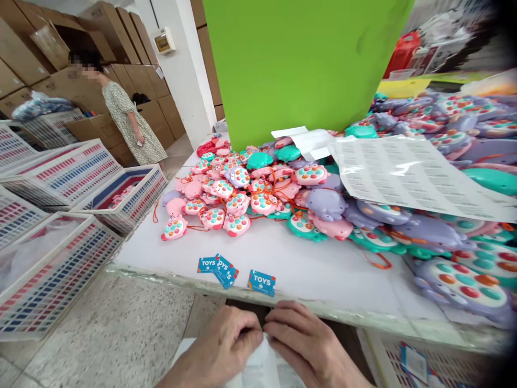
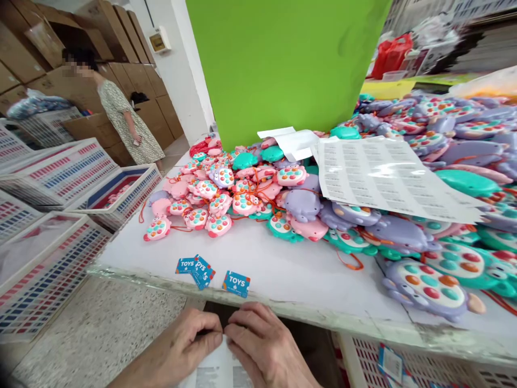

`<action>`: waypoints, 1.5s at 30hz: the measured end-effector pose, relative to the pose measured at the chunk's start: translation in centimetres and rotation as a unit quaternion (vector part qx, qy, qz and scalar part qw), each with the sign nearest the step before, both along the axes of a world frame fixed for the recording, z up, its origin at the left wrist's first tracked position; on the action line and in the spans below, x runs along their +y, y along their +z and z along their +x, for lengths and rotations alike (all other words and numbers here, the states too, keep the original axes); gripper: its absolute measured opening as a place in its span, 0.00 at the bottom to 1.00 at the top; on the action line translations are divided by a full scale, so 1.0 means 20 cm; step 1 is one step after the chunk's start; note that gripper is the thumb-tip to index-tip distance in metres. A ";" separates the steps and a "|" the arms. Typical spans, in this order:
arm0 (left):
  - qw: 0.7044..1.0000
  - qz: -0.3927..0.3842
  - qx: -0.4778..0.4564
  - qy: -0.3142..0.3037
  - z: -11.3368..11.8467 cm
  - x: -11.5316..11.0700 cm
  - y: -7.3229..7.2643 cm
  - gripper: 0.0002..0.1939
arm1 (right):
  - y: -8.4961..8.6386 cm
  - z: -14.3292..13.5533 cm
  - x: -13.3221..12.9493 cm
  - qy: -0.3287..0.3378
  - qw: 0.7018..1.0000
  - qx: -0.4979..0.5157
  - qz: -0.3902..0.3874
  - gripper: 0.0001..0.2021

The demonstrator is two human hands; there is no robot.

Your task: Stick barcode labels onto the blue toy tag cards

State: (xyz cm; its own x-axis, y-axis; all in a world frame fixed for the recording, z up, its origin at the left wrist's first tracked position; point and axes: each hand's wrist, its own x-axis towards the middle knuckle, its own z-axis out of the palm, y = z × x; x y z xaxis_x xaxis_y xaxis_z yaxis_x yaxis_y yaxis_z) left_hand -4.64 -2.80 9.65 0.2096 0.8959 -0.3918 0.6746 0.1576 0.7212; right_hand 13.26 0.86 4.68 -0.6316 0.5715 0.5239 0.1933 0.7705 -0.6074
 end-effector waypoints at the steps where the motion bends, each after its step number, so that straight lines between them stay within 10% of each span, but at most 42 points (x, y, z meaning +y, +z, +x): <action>1: 1.000 -0.001 -0.001 -0.001 0.00 0.00 0.00 0.11 | -0.01 -0.01 0.00 0.011 1.000 0.012 0.001 0.12; 45: 0.998 -0.033 0.032 0.046 -0.06 -0.05 -0.11 0.13 | -0.17 0.07 -0.04 -0.070 0.993 0.005 0.094 0.13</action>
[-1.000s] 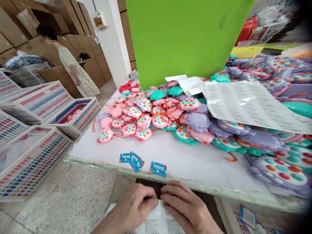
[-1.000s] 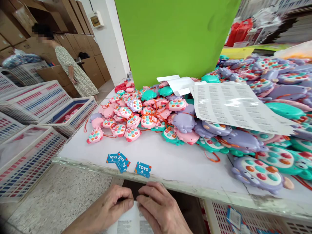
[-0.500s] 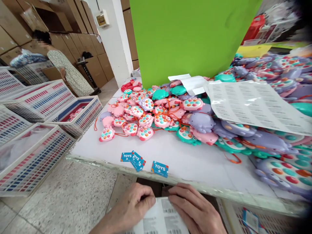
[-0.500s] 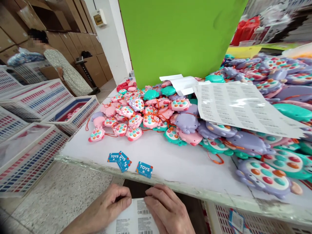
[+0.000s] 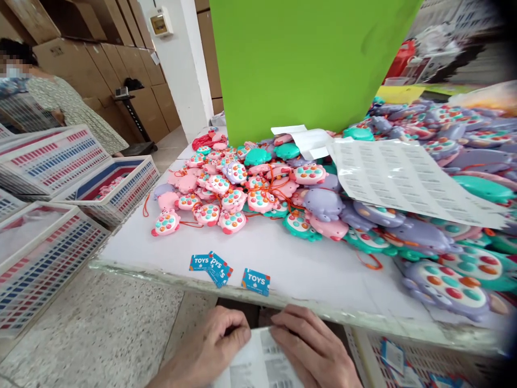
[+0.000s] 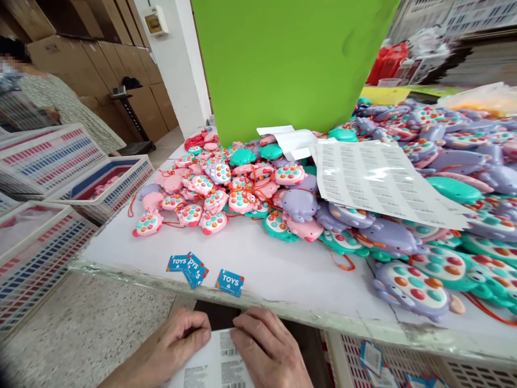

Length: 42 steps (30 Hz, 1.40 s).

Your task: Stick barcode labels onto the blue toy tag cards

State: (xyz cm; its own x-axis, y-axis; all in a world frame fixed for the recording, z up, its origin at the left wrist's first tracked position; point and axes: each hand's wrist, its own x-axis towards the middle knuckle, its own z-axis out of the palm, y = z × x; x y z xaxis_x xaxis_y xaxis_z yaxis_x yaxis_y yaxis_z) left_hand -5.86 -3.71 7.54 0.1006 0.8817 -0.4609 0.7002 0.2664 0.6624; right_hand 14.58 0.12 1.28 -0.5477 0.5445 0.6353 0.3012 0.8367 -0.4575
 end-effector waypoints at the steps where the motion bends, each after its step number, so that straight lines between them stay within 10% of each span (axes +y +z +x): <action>1: 1.000 -0.001 -0.002 -0.002 0.00 0.01 0.00 0.13 | 0.00 0.00 0.00 -0.007 1.000 -0.003 0.001 0.13; 42: 0.996 0.039 -0.057 -0.064 -0.08 0.10 -0.21 0.16 | 0.06 0.00 0.02 -0.043 0.996 -0.081 -0.025 0.11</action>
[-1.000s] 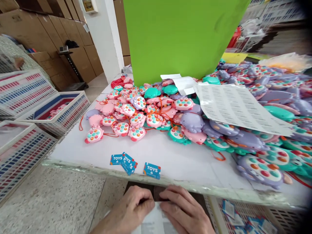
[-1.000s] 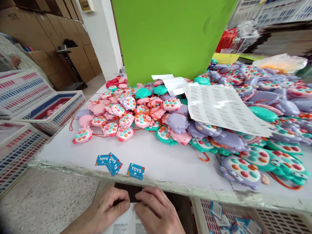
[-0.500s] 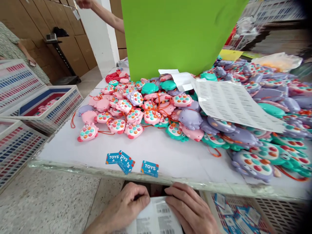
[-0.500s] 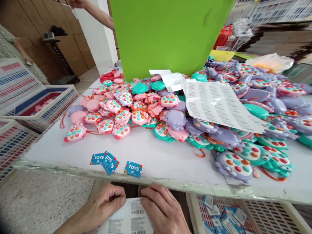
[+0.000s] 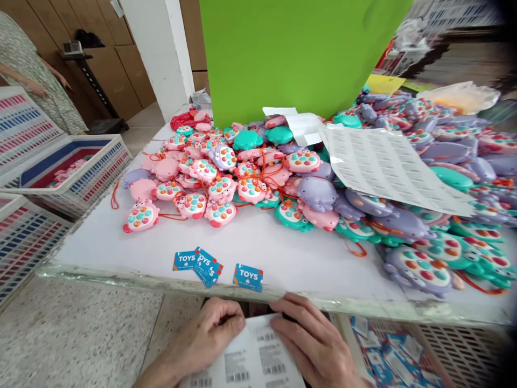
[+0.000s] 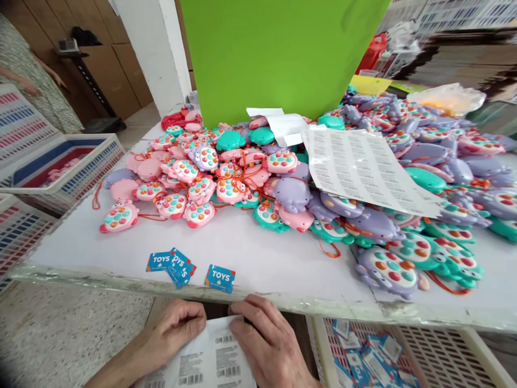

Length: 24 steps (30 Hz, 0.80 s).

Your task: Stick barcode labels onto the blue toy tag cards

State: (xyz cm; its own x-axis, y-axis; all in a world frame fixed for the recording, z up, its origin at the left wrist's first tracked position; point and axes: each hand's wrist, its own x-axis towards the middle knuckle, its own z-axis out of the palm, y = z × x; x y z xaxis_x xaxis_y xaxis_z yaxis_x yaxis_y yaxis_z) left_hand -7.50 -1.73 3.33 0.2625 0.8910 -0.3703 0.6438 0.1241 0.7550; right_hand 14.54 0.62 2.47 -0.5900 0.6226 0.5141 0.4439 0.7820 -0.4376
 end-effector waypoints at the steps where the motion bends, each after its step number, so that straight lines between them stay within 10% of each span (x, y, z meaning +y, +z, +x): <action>1: 1.000 0.014 0.005 -0.007 0.00 0.00 -0.01 0.17 | 0.02 0.01 -0.01 0.007 1.000 -0.004 0.016 0.11; 5: 0.993 0.108 0.036 -0.030 0.02 -0.03 -0.03 0.16 | 0.12 0.05 0.01 -0.021 1.000 0.014 -0.005 0.08; 10: 0.929 0.321 0.159 -0.092 0.04 -0.05 -0.07 0.15 | 0.13 0.07 0.11 -0.189 0.951 0.068 -0.234 0.09; 24: 0.874 0.402 0.260 -0.082 0.20 -0.11 -0.18 0.08 | 0.03 -0.08 0.24 -0.136 0.935 0.083 -0.317 0.09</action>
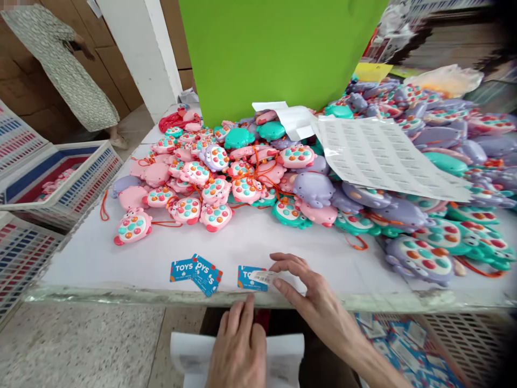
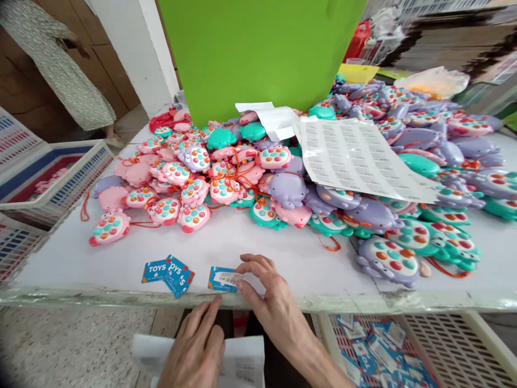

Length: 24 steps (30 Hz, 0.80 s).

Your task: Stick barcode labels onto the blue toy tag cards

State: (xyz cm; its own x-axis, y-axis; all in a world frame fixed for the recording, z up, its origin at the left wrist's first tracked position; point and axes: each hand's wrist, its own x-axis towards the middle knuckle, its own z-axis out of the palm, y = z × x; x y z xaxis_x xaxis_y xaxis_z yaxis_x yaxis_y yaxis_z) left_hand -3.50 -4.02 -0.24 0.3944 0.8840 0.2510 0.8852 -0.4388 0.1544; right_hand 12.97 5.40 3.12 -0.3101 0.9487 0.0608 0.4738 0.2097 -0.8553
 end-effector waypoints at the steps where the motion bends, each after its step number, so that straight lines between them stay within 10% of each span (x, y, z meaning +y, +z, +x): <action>1: 1.000 0.000 0.006 -0.001 -0.02 -0.01 0.00 0.09 | 0.00 -0.01 0.01 0.001 1.000 -0.006 -0.001 0.08; 24: 0.991 -0.043 -0.060 -0.112 -0.20 0.11 0.06 0.14 | -0.07 -0.11 0.12 0.073 0.988 -0.133 0.039 0.06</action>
